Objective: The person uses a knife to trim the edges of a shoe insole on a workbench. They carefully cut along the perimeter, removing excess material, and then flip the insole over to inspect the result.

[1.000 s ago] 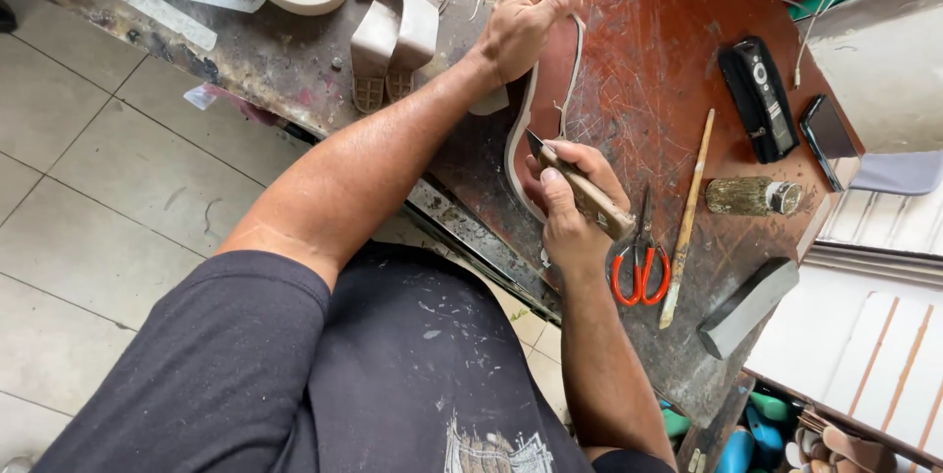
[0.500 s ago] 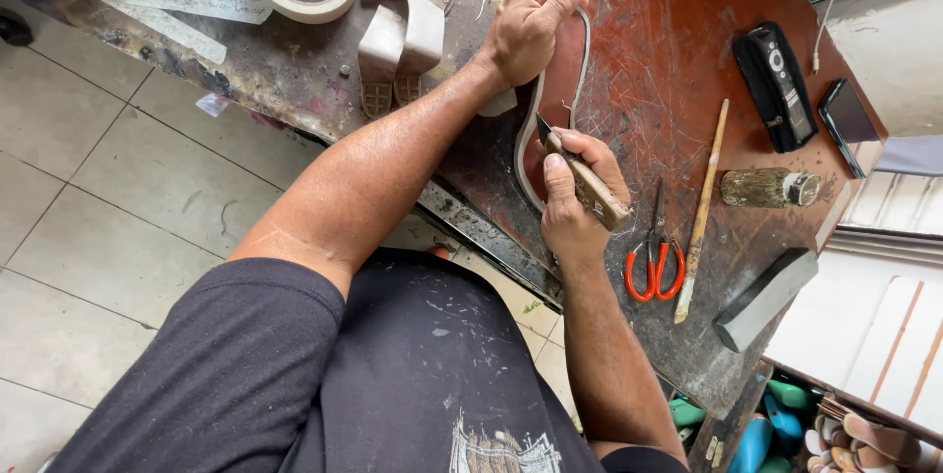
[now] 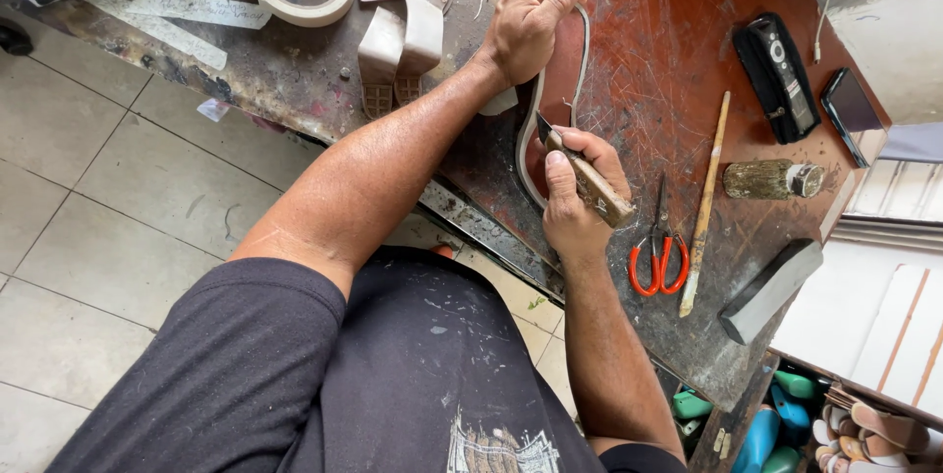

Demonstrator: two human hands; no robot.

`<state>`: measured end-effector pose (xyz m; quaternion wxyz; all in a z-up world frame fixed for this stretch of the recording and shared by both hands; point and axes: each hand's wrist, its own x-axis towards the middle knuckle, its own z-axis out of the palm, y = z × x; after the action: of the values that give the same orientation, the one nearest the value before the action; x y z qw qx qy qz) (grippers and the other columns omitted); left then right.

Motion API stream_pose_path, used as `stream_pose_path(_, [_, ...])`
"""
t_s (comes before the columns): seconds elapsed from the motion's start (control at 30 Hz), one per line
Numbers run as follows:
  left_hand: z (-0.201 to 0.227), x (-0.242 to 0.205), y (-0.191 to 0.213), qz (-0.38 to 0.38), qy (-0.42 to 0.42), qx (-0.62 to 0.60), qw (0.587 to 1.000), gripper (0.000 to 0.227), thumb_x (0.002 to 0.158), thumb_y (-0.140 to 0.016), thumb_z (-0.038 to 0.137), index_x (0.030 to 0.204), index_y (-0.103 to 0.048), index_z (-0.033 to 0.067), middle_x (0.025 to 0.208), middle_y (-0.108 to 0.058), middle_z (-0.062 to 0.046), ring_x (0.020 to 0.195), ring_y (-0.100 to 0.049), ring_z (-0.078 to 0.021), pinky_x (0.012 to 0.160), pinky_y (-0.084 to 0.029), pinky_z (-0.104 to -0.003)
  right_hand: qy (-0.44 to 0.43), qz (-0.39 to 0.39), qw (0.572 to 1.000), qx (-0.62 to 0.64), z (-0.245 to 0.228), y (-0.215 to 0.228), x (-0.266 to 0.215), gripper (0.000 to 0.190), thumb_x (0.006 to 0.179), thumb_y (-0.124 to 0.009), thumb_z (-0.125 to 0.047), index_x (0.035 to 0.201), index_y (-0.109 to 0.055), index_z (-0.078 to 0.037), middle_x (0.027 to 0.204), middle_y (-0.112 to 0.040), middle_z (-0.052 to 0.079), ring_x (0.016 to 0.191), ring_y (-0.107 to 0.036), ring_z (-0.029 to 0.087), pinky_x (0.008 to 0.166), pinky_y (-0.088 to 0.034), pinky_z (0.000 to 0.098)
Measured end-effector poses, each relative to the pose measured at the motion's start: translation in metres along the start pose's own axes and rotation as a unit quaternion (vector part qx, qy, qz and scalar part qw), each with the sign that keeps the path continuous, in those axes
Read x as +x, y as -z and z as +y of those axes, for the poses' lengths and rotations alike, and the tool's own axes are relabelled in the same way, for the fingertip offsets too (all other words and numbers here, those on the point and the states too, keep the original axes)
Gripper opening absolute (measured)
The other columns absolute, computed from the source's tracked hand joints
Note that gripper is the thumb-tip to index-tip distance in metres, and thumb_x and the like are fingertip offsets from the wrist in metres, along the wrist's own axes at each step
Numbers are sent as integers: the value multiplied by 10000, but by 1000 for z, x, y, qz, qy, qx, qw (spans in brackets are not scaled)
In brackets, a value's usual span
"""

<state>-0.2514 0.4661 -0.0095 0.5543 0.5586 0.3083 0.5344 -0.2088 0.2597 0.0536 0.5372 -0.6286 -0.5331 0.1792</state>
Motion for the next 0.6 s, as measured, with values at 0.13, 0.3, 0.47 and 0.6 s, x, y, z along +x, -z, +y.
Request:
stream_pose_path(0.13, [-2,0,-1,2,3,9,1000,391,940,-474,455,788,-712,184,831,-732,55,816,-664,-95,823,-474,-285,-39,4,999,-16,-3,-2,-3,146,977,-652,-99,1117,-668,-60,1108,-716,106,964,-709,166,901,-600,276])
stream_pose_path(0.3, [-6,0,-1,1,-18,-15,1000,386,953,-470,445,804,-694,168,806,-708,50,792,-640,-92,813,-472,-279,53,-48,985,-156,-5,1,-6,186,996,-668,-144,1139,-627,-32,1081,-716,119,916,-711,240,830,-567,354])
stream_pose_path(0.47, [-12,1,-3,11,-37,-13,999,373,956,-467,429,808,-691,170,811,-712,46,798,-652,-101,814,-480,-284,50,-57,985,-158,-2,2,-8,178,988,-665,-138,1115,-601,-31,1000,-705,114,680,-615,170,680,-510,330])
stream_pose_path(0.6, [-9,0,-2,9,-27,-5,1000,386,953,-457,444,806,-695,178,810,-703,55,800,-647,-98,812,-477,-282,45,-62,987,-144,3,3,-8,163,983,-668,-124,1101,-600,-37,956,-693,95,663,-593,154,659,-492,319])
